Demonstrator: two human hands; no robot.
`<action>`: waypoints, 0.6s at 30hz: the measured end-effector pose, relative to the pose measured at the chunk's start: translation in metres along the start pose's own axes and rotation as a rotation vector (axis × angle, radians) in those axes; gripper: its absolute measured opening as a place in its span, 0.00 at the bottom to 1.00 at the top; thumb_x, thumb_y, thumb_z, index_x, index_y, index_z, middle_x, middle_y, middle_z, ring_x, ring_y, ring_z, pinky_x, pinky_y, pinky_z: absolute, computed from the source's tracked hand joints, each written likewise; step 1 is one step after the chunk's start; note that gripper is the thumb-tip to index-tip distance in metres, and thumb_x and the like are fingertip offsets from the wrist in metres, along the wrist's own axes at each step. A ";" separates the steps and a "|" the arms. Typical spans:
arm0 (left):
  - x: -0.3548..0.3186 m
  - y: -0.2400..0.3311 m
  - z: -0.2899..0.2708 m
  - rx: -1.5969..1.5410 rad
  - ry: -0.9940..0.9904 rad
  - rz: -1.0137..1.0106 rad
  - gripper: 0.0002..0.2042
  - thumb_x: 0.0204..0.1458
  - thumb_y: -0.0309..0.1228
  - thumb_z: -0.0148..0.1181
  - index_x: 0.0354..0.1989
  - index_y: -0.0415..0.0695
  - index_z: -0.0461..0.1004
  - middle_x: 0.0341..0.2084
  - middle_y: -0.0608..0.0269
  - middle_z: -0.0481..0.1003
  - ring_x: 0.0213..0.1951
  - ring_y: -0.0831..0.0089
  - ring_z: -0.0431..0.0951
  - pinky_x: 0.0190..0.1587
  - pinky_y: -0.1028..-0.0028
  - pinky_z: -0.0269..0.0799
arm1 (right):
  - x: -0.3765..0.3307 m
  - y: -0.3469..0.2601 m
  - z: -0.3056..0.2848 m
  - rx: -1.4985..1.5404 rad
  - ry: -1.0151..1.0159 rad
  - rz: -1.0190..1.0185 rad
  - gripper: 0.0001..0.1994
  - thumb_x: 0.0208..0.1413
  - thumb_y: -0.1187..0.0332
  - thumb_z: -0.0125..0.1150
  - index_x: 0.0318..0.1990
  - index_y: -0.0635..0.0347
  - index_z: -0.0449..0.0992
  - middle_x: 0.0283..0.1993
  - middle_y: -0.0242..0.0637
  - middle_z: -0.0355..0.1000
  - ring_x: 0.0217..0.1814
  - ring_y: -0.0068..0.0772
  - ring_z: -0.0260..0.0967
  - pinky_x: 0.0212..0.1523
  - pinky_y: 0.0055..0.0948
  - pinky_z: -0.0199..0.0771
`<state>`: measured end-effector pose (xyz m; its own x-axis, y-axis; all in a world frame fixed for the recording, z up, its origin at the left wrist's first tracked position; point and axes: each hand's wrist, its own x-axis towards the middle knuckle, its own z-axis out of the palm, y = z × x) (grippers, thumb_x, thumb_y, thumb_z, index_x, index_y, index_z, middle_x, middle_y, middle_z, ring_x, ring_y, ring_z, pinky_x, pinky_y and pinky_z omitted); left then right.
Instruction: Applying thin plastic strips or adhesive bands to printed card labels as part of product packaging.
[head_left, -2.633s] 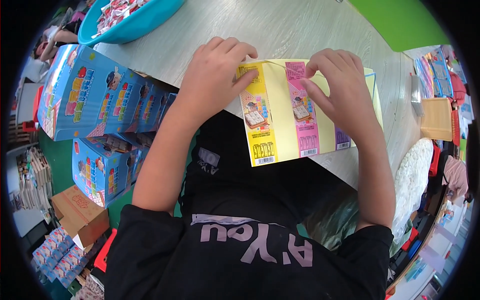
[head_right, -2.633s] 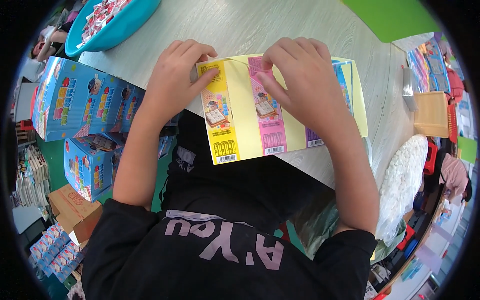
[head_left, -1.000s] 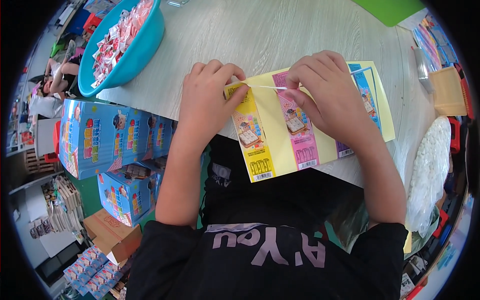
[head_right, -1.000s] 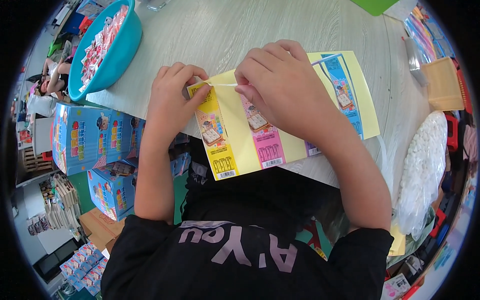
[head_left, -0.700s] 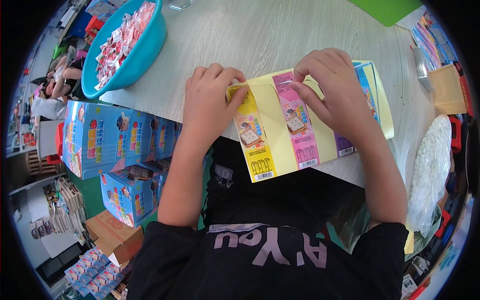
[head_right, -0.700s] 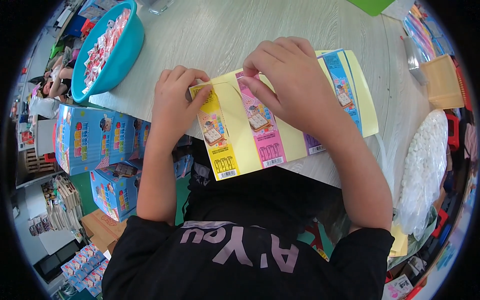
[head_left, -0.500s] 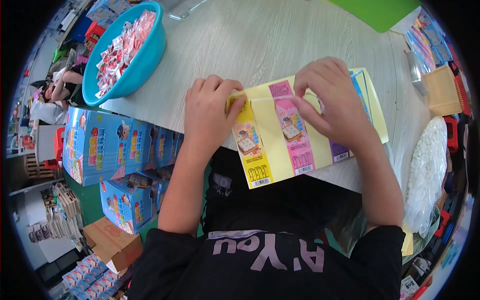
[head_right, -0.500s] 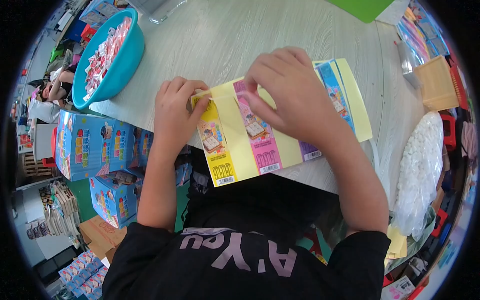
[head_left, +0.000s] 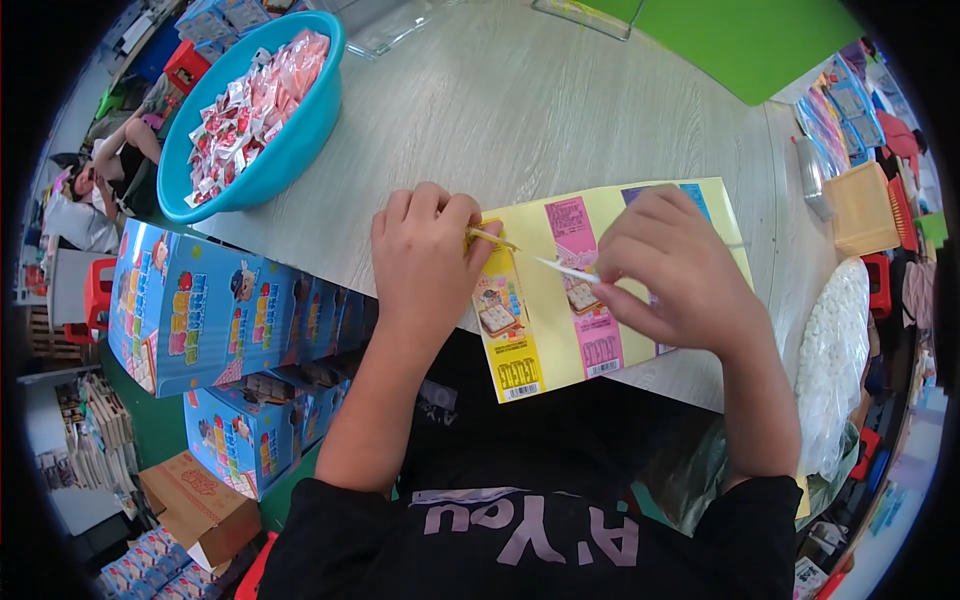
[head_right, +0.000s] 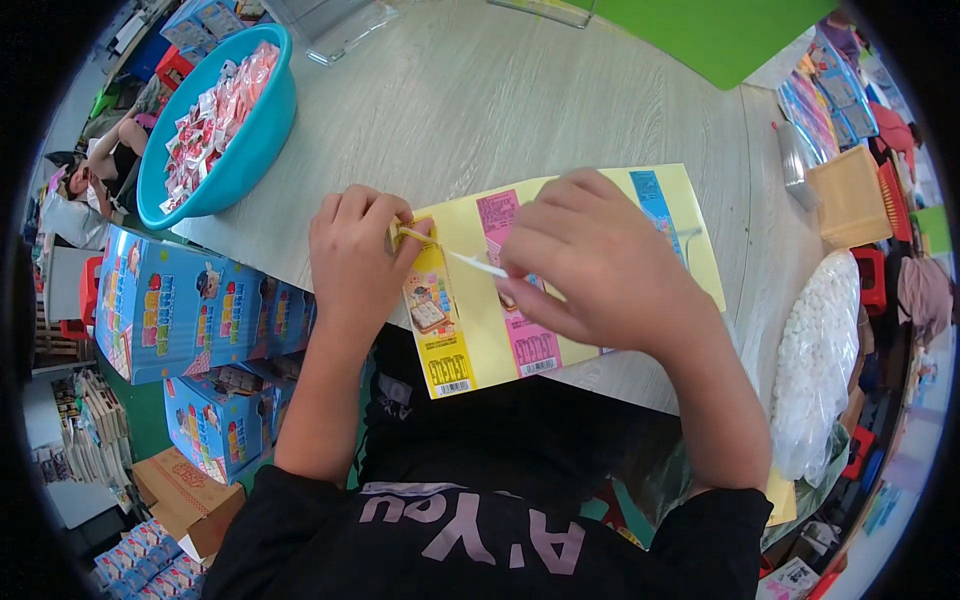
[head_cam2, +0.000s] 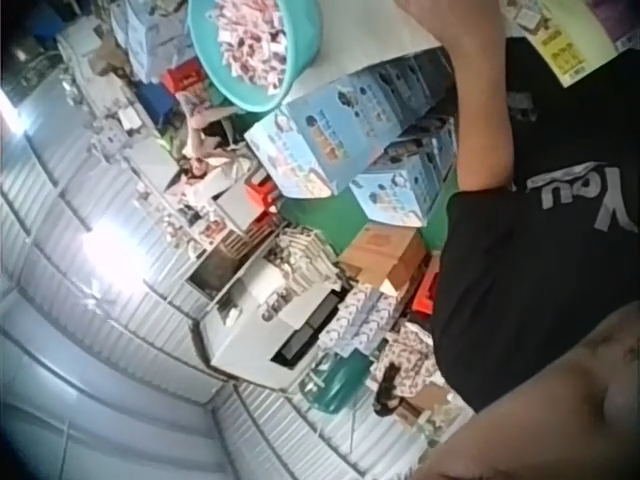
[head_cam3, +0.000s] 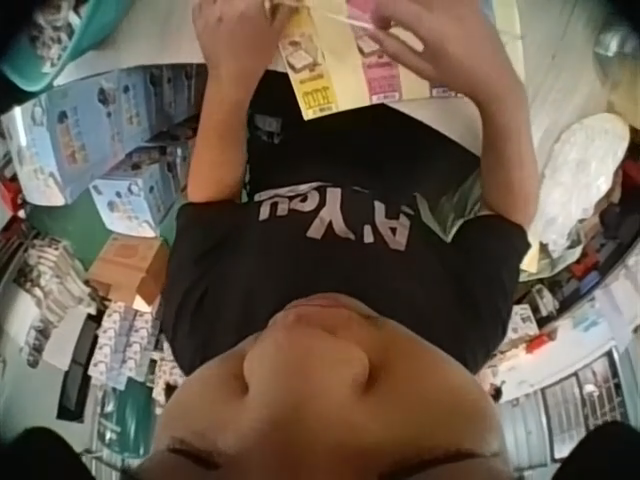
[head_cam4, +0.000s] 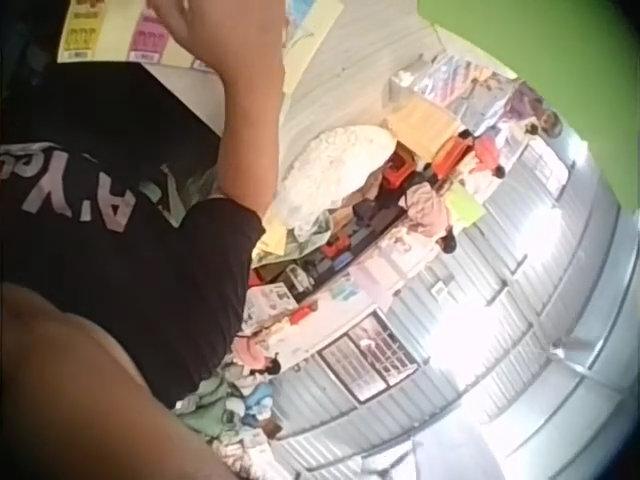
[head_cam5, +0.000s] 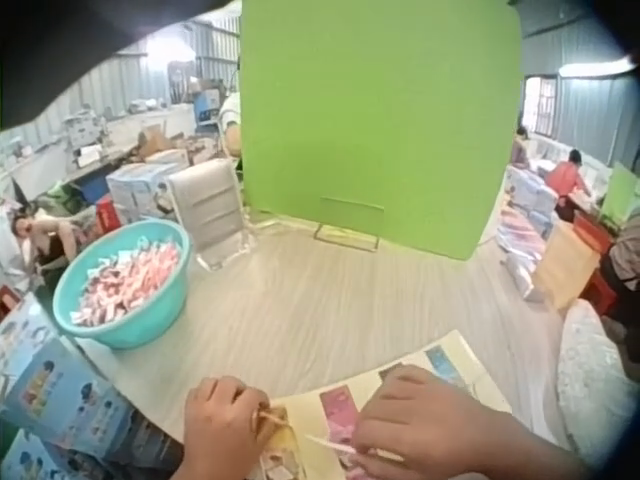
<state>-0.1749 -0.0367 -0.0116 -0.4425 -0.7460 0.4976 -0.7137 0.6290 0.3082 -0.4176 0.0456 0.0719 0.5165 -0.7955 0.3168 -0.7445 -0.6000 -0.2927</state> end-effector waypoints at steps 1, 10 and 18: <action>-0.001 0.000 0.001 -0.004 -0.013 -0.011 0.09 0.50 0.33 0.74 0.32 0.47 0.79 0.34 0.65 0.76 0.42 0.61 0.75 0.47 0.60 0.69 | 0.000 -0.004 0.001 -0.011 -0.005 -0.008 0.11 0.47 0.71 0.73 0.31 0.54 0.72 0.36 0.33 0.74 0.43 0.42 0.71 0.53 0.42 0.68; -0.009 -0.004 -0.016 -0.079 -0.103 0.021 0.15 0.48 0.38 0.75 0.41 0.44 0.83 0.39 0.62 0.75 0.45 0.60 0.75 0.50 0.60 0.69 | -0.013 0.001 -0.003 -0.053 0.009 0.050 0.11 0.47 0.71 0.73 0.30 0.54 0.72 0.34 0.33 0.73 0.39 0.42 0.70 0.48 0.40 0.68; -0.011 -0.016 -0.037 -0.231 -0.281 0.048 0.26 0.47 0.40 0.76 0.52 0.38 0.80 0.50 0.54 0.75 0.55 0.54 0.72 0.60 0.58 0.68 | -0.030 -0.025 -0.011 -0.081 -0.003 0.092 0.11 0.48 0.68 0.72 0.29 0.54 0.71 0.34 0.34 0.74 0.39 0.43 0.70 0.49 0.42 0.67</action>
<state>-0.1381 -0.0304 0.0077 -0.6270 -0.7255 0.2836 -0.5616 0.6733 0.4809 -0.4198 0.0856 0.0797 0.4460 -0.8470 0.2894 -0.8203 -0.5161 -0.2465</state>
